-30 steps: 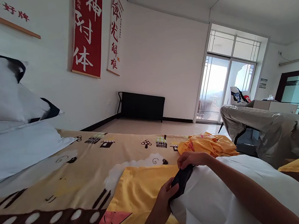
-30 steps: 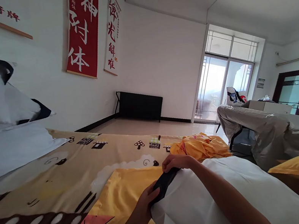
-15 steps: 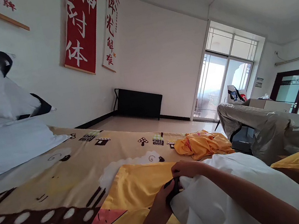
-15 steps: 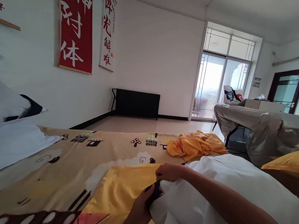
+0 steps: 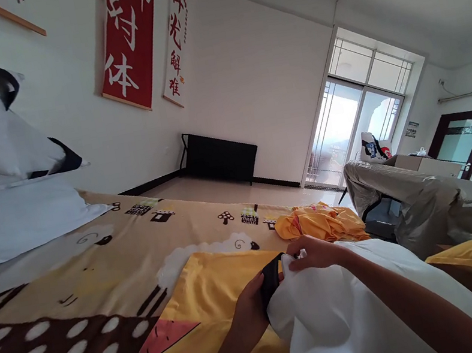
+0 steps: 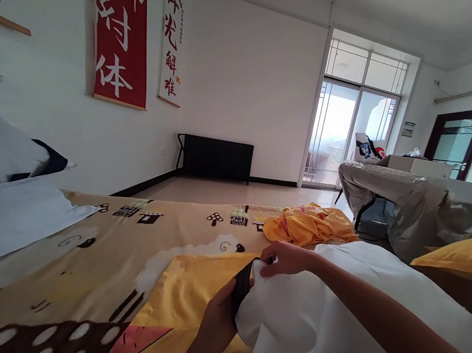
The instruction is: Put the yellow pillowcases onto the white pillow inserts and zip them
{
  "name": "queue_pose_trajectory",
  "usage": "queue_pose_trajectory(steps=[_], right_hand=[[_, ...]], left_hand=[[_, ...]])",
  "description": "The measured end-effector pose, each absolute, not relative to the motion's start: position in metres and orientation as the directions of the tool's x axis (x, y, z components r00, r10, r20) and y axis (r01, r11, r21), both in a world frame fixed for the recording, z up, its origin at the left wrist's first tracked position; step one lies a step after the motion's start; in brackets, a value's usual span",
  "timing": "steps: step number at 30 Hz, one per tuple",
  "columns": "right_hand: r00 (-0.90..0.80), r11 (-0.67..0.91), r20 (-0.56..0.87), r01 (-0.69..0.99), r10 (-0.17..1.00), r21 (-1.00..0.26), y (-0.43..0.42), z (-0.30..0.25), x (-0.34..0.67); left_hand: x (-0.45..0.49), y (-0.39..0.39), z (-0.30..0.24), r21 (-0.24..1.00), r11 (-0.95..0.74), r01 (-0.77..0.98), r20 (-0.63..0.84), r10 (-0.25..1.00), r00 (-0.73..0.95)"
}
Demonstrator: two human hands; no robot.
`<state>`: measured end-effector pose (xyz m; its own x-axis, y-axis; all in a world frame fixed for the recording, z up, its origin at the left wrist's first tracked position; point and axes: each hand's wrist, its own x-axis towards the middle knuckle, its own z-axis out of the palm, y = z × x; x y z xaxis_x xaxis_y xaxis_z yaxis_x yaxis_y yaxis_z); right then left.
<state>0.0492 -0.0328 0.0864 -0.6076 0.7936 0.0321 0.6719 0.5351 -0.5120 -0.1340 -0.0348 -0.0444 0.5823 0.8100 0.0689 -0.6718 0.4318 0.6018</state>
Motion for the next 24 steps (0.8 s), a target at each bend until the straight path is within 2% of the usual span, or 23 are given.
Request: queue_pose_trajectory(steps=[3,6,10,13,16,18,21,24], right_hand=[[-0.570,0.539,0.140,0.629,0.810,-0.561,-0.039,0.090,0.045],[-0.528,0.548,0.229,0.593,0.818,-0.590,-0.045,0.096,0.042],[-0.436,0.506,0.292,0.530,0.851,-0.681,-0.049,0.102,0.044],[-0.302,0.457,0.357,0.400,0.884,-0.794,-0.050,0.103,0.049],[-0.219,0.463,0.410,0.322,0.885,-0.826,-0.050,0.103,0.052],[-0.237,0.480,0.419,0.384,0.877,-0.789,-0.049,0.103,0.052],[-0.318,0.528,0.426,0.591,0.847,-0.610,-0.049,0.104,0.047],[-0.363,0.554,0.436,0.682,0.823,-0.477,-0.045,0.105,0.040]], left_hand=[[-0.130,-0.036,-0.048,0.671,0.347,-0.655,0.089,0.840,0.535],[-0.127,-0.037,-0.049,0.716,0.331,-0.614,0.082,0.834,0.546],[-0.126,-0.037,-0.048,0.711,0.325,-0.624,0.114,0.822,0.558],[-0.126,-0.036,-0.047,0.678,0.339,-0.652,0.150,0.805,0.575],[-0.128,-0.038,-0.042,0.681,0.293,-0.671,0.204,0.804,0.559],[-0.132,-0.041,-0.034,0.772,0.152,-0.617,0.243,0.826,0.509],[-0.137,-0.049,-0.021,0.907,-0.069,-0.414,0.268,0.855,0.444],[-0.137,-0.058,-0.013,0.929,-0.127,-0.347,0.280,0.856,0.436]])
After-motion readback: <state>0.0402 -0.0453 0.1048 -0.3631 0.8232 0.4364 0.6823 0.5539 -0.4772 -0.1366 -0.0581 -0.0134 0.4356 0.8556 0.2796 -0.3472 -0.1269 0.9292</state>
